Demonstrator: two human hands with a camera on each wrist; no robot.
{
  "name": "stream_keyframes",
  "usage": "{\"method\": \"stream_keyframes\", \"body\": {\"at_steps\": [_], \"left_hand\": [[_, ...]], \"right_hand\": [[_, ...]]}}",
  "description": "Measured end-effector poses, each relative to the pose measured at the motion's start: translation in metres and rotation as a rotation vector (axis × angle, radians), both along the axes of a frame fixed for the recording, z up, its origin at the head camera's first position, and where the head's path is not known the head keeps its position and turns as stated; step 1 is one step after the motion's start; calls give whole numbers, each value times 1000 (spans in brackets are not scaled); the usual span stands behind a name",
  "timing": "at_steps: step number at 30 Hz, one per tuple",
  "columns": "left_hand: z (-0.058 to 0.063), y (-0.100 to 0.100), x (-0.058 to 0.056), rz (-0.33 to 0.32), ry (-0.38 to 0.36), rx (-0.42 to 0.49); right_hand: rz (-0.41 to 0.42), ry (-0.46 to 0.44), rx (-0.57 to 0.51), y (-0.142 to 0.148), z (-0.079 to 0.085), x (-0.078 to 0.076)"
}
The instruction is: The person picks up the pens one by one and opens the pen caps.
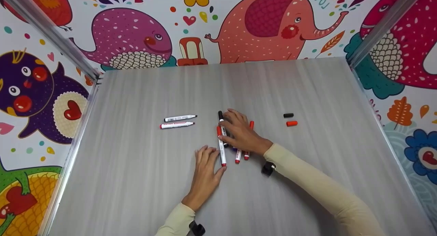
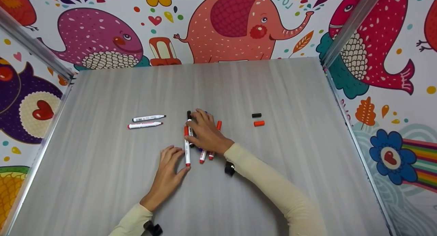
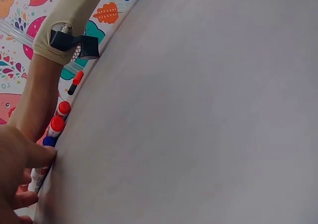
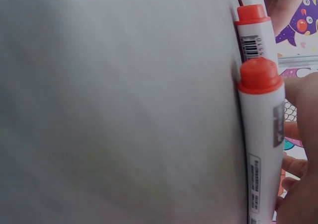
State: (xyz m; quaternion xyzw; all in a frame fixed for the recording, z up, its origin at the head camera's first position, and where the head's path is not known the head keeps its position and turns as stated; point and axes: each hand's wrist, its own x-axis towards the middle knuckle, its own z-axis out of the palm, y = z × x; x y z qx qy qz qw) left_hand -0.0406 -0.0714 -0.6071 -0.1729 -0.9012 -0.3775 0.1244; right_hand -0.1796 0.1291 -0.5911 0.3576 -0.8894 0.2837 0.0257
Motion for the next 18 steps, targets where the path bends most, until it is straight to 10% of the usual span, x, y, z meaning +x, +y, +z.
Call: {"method": "stream_keyframes", "body": {"at_steps": [18], "left_hand": [[1,0,1,0,-39,2]], "right_hand": [[20,2,66,-6,1,1]]}}
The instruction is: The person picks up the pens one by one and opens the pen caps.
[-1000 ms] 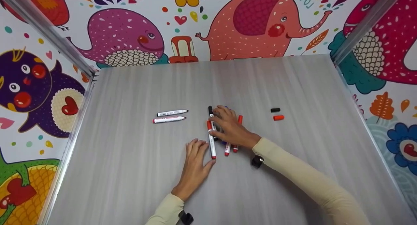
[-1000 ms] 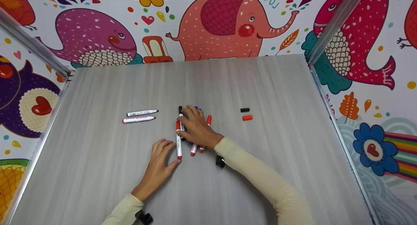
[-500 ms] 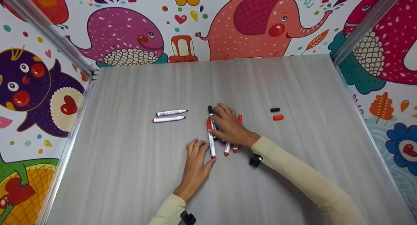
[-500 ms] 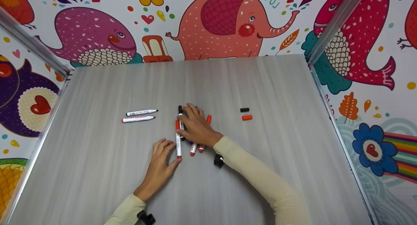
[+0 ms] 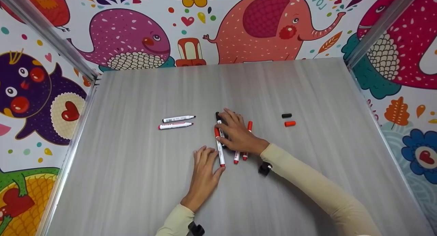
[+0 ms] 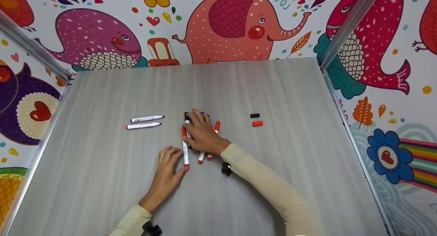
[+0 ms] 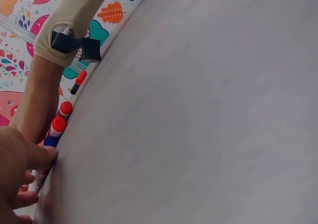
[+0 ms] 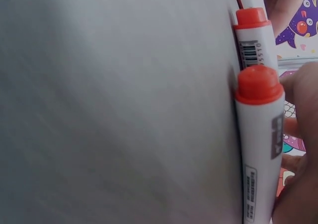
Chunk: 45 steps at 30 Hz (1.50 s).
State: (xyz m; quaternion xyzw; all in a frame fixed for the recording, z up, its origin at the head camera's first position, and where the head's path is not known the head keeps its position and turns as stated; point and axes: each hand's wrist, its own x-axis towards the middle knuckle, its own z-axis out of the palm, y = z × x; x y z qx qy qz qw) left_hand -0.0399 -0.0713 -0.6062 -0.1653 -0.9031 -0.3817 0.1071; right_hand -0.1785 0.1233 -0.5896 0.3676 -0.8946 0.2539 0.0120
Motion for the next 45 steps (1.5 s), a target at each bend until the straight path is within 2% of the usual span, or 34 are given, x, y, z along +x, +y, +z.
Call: {"method": "stream_keyframes", "body": {"at_steps": [5,11,15,19,23,26,34,40,42,45], "left_hand": [[4,-1,0,-10,-1,13],[19,-4,-5,-10,-20,44],[30,-5,-10,-45,-28,53],[38,-5,-13,-79,-59,35],[45,-5,-14,-97,-137,52],[50,-5,-15,-126,-212,99],[59,-4,-19,-253,-449,237],[60,-3,-22,-376,-646,448],[60,-3,-23,-426,-685,515],[61,-4,-24,-495,-722,569]], "right_hand": [[-1,-44,-69,-1,4,1],[-27,-96,-170,-1,13,3],[-19,-120,-238,1,18,5],[0,-108,-293,7,23,8],[6,-103,-311,15,29,11],[-6,-122,-322,21,33,13],[-25,-197,-369,38,42,26],[-23,-294,-409,45,53,38],[-27,-320,-418,45,57,41],[-20,-353,-441,45,62,44]]}}
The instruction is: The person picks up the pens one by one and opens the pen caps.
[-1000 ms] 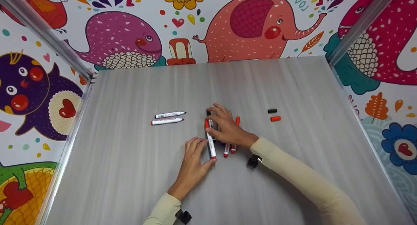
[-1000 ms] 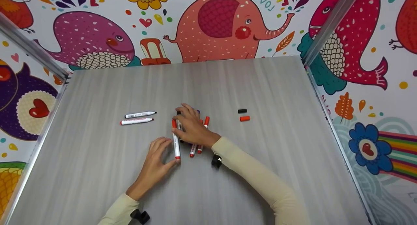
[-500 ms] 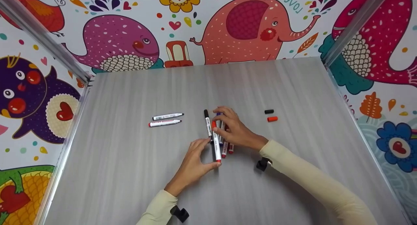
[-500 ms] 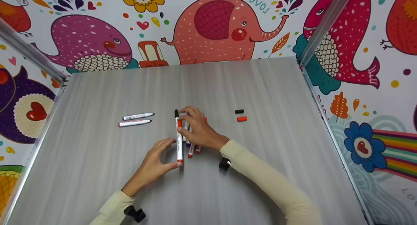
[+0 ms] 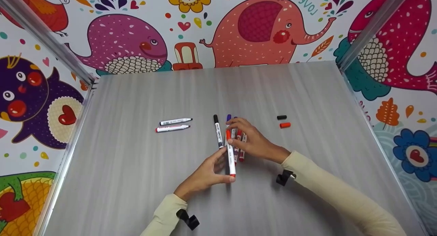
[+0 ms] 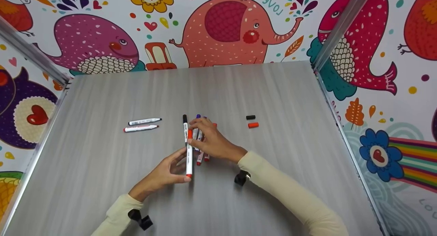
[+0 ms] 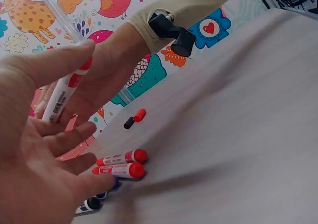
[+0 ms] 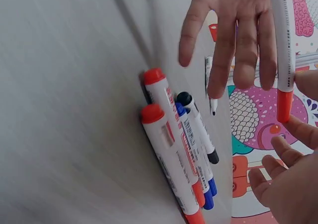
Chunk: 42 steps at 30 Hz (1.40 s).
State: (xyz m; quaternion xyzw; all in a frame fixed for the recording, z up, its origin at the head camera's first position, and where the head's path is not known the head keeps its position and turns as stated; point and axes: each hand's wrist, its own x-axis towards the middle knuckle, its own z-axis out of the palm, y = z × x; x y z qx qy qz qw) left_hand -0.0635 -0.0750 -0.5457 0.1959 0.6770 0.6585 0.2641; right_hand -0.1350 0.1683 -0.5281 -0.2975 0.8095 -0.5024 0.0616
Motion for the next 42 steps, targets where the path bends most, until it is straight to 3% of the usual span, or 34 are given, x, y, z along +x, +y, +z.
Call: {"method": "stream_keyframes", "body": {"at_steps": [6,10,15,23,34,42], "left_hand": [[-1,-2,1,-26,-84,92],[-2,-3,0,4,-115,135],[1,-7,-2,41,-106,90],[4,-12,-7,24,-111,39],[11,-10,-21,23,-62,-53],[13,-6,-31,69,114,-193]], "right_hand": [[-16,-84,-50,0,1,5],[-36,-101,-70,-3,2,7],[-33,-73,-49,-3,2,8],[-13,-65,-24,1,1,12],[-27,-20,9,3,2,12],[-31,10,64,5,1,14]]}}
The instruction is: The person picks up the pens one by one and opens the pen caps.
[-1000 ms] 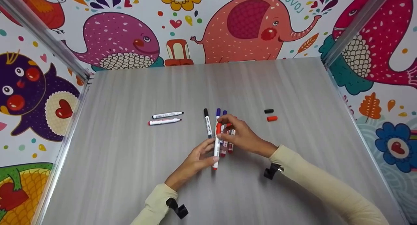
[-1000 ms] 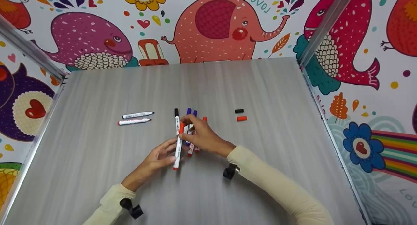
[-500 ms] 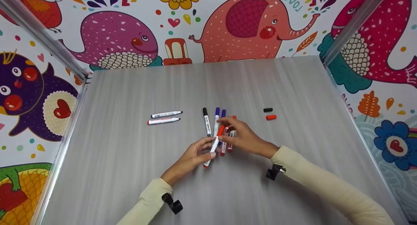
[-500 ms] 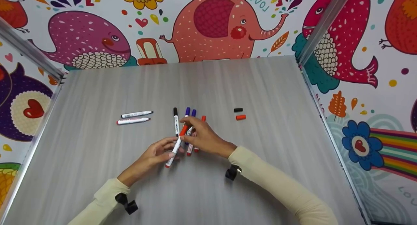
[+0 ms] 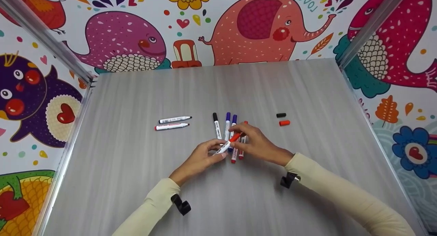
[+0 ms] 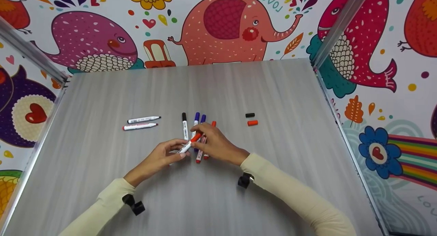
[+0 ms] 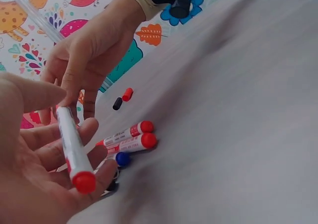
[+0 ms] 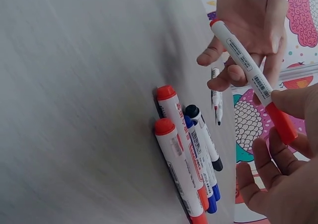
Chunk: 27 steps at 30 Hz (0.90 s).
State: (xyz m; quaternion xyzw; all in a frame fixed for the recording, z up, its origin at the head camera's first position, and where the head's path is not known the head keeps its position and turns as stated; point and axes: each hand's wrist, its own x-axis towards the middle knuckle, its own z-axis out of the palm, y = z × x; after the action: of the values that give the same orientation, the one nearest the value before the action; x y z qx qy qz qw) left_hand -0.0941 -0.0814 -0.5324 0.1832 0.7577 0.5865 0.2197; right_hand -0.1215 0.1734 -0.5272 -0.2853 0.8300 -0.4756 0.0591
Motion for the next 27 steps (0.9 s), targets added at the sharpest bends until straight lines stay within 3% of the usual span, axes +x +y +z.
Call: {"method": "stream_keyframes", "body": {"at_steps": [11,19,27], "left_hand": [[0,12,-10,106,310,-175],[-5,14,-12,91,773,-377],[-5,17,-14,59,1022,-485]], "right_hand": [[27,35,20,2,-8,-1],[39,0,44,3,-13,-1],[86,-27,65,4,-10,-2]]}}
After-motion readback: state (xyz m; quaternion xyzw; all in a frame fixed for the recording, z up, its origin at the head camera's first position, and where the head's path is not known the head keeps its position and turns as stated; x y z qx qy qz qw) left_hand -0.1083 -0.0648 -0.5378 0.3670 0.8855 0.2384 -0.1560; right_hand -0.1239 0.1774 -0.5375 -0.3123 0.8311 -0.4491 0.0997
